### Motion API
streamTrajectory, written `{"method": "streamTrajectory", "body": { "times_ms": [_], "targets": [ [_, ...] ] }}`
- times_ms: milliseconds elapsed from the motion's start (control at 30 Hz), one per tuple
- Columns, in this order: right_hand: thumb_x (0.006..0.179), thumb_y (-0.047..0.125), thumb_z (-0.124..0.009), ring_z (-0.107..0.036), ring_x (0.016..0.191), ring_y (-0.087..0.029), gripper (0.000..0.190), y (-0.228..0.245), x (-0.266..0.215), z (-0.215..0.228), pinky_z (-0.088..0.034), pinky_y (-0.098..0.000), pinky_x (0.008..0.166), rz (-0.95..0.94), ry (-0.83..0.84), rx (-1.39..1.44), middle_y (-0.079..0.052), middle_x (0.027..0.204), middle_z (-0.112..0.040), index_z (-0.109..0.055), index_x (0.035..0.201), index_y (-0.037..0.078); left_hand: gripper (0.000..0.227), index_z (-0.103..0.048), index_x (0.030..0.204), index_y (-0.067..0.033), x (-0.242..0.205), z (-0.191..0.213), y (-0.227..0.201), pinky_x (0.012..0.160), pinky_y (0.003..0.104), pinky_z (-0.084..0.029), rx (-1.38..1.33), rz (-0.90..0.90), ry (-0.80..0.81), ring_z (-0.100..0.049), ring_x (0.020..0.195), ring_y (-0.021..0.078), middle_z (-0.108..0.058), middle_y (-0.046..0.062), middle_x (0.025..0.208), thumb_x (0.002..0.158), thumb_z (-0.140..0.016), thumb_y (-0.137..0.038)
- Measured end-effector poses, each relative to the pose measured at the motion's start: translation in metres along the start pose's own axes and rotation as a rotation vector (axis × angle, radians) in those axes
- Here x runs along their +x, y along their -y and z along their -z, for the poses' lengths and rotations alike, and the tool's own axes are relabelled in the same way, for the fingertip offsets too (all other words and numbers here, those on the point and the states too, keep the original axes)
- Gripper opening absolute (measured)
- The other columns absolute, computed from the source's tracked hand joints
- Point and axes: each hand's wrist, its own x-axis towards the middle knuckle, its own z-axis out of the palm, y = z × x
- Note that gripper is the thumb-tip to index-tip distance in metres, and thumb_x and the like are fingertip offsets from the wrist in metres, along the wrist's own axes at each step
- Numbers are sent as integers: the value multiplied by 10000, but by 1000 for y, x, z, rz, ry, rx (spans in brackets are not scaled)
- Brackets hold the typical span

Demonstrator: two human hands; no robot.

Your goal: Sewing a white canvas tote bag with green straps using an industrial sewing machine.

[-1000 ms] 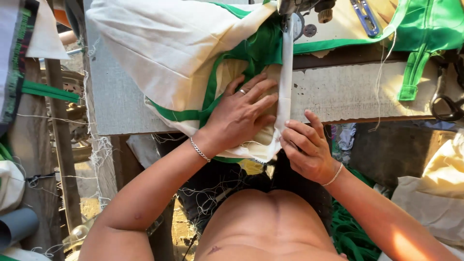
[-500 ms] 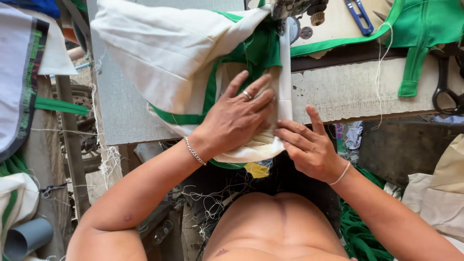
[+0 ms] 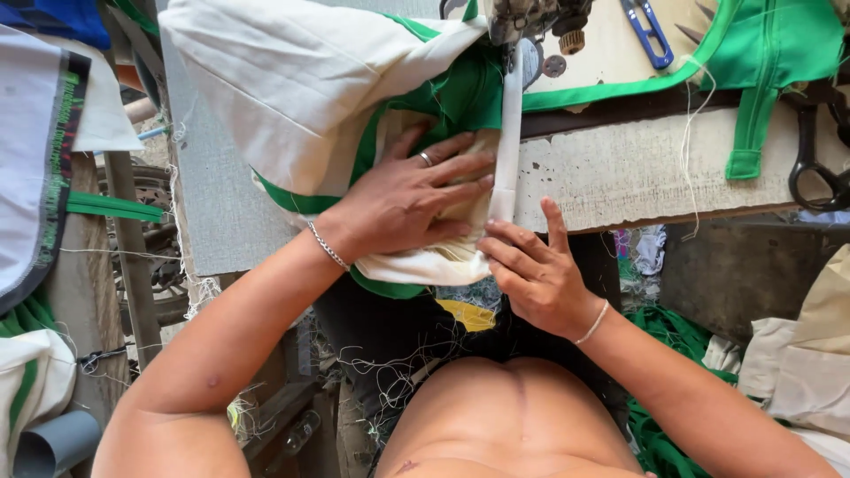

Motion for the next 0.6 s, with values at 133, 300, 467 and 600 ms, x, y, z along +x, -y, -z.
{"method": "streamTrajectory", "body": {
  "times_ms": [133,300,467,600],
  "targets": [
    [1022,46,-564,-708,1143,-328,101,2,3,6,-224,-695,1185,-36,18,3,-120,1187,-742,-655,976,43,502,-616,1329,-185,28,-9,-6,1089,541,-377,-28,78,-177,-518,1333,296,-581,50,1335,873,-803,-282],
    [1031,59,-544,-712,1142,-340,122,1,2,8,-249,-675,1194,-34,-10,38,-126,1203,-741,-660,1004,34,456,-535,1229,-105,38,-60,-1,921,502,-550,-266,314,-354,-648,1120,376,-494,77,1306,850,-788,-113],
    [995,4,-575,-729,1098,-417,122,5,4,2,-245,-733,1170,-28,-140,54,-174,1151,-763,-692,965,13,447,-616,1358,-55,30,-45,-10,1129,485,-400,-27,229,-267,-501,1390,331,-529,125,1437,963,-716,-240],
    [998,2,-579,-727,1111,-401,111,2,3,8,-228,-740,1171,-2,-89,69,-165,1153,-763,-688,990,21,591,-513,1511,-108,21,-51,-13,1203,484,-299,63,195,-217,-383,1495,300,-457,80,1567,990,-677,-335]
  ]
}}
